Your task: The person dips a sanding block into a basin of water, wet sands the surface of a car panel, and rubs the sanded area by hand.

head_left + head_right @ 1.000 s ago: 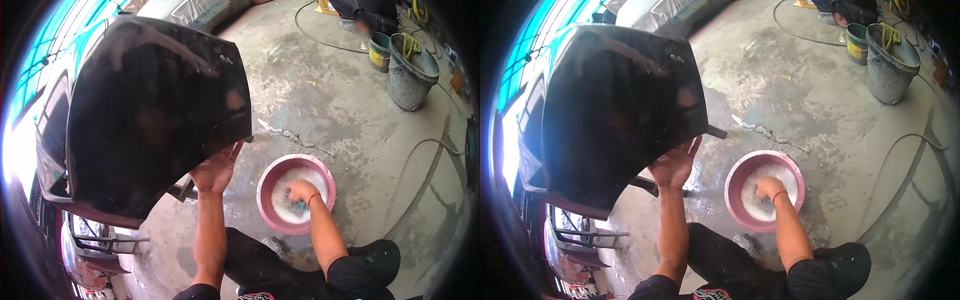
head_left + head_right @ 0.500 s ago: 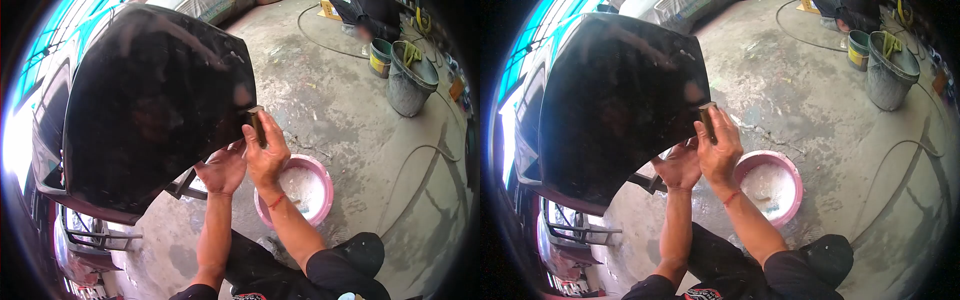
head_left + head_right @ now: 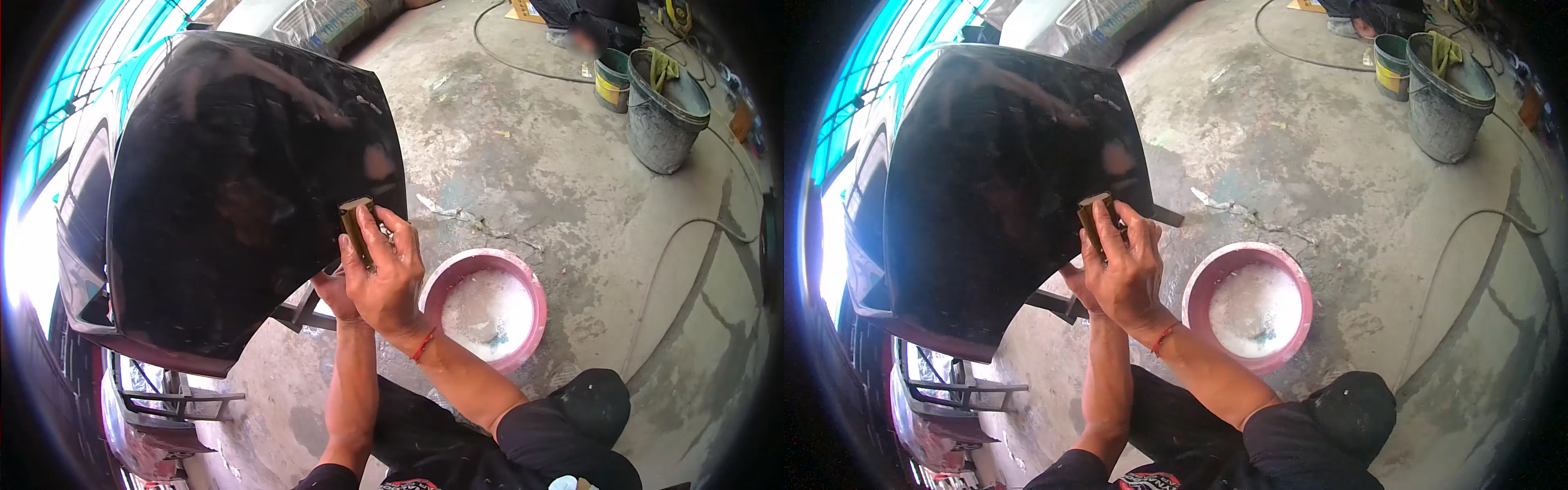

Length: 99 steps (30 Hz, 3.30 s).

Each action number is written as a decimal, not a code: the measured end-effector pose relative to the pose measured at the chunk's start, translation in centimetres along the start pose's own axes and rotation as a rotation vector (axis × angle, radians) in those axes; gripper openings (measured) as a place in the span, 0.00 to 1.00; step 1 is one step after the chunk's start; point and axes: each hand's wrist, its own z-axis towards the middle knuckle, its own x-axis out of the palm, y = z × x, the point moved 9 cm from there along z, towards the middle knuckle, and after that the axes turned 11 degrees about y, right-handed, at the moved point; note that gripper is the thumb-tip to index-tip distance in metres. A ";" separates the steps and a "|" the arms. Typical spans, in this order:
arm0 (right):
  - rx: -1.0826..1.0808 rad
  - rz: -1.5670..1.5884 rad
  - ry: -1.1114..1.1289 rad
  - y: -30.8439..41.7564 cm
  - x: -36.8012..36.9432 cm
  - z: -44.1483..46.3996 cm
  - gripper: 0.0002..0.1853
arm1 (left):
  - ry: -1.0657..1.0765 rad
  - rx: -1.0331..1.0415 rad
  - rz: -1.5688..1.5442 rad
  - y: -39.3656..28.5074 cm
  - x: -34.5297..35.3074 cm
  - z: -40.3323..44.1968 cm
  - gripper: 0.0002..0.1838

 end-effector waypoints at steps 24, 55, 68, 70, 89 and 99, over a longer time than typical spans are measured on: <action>0.044 0.003 -0.045 0.0 -1.3 1.0 0.18 | -0.147 -0.041 0.154 0.9 -0.6 -0.4 0.60; -0.008 -0.003 0.007 -2.9 -1.9 1.7 0.19 | 0.039 -0.199 0.360 1.4 -0.7 -0.5 0.55; -0.150 -0.029 0.073 -4.2 -1.2 -0.1 0.20 | -0.069 -0.168 0.539 0.3 -1.7 -0.3 0.53; -0.183 -0.063 0.047 -2.3 -2.4 3.2 0.19 | -0.133 -0.162 0.486 1.2 -1.5 -0.5 0.51; 0.453 0.345 0.780 -14.5 -2.2 1.2 0.17 | -0.374 0.421 1.468 0.4 -2.6 -1.1 0.44; 0.599 -0.512 1.709 -33.7 0.2 -24.3 0.19 | -0.438 0.391 1.427 0.8 -2.5 -0.9 0.44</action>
